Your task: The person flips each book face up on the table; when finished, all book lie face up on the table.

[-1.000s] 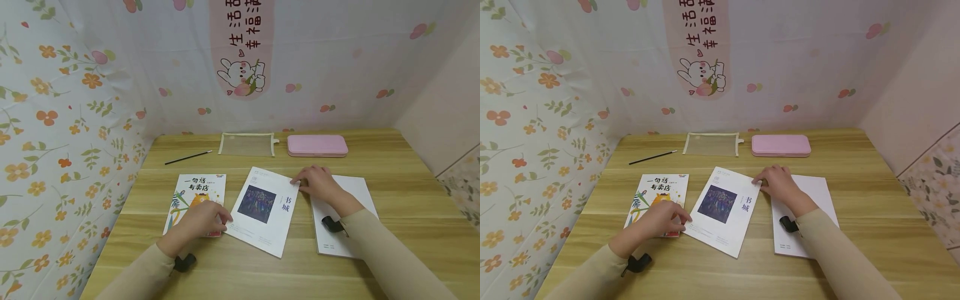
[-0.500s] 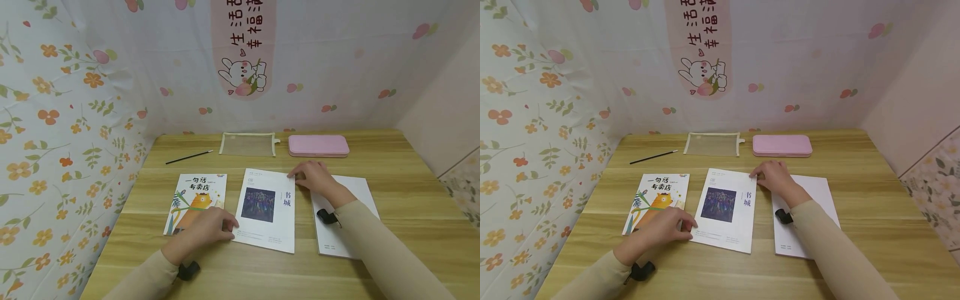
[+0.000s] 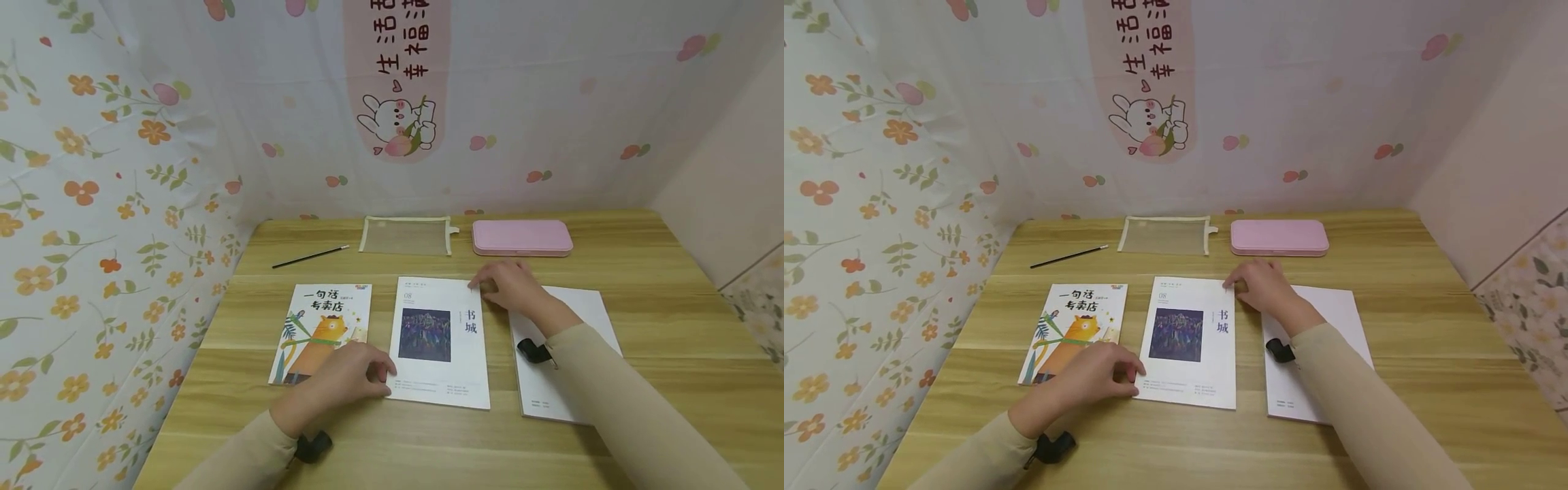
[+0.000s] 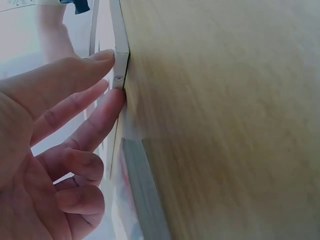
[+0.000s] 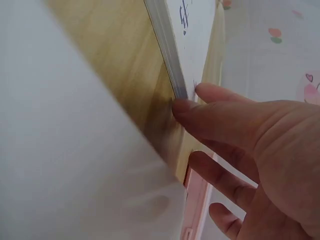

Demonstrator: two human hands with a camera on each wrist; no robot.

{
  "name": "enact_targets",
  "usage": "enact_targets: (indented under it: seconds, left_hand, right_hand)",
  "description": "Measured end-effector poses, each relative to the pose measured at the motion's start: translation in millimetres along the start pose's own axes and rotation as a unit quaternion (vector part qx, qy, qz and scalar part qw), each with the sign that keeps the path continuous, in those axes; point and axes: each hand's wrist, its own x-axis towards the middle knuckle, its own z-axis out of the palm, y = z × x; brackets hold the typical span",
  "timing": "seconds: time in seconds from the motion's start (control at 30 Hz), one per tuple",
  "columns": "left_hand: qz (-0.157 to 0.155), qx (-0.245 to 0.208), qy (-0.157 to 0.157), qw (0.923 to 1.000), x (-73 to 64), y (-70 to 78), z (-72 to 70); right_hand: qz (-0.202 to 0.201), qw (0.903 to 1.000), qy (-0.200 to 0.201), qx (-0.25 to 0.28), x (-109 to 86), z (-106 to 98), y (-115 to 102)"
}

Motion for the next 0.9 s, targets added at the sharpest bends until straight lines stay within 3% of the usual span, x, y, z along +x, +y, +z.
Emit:
enact_targets:
  seconds: [0.2,0.37,0.6,0.9]
  left_hand:
    - [0.005,0.035,0.013,0.9993,7.0,4.1,-2.4]
    - [-0.005,0.068,0.022,0.9974,21.7,13.4,-4.1]
    - [0.002,0.063,0.009,0.9980,48.3,32.7,-3.0]
    - [0.029,0.070,-0.010,0.9971,77.3,64.5,12.2]
  right_hand:
    - [0.010,0.9999,0.004,-0.005,-21.6,-4.0,7.0]
    - [0.024,0.9993,0.026,0.011,-44.0,-15.6,19.6]
    - [0.044,0.9981,0.040,0.014,-75.6,-25.0,42.9]
    - [0.048,0.9960,0.067,0.034,-107.0,-34.6,73.6]
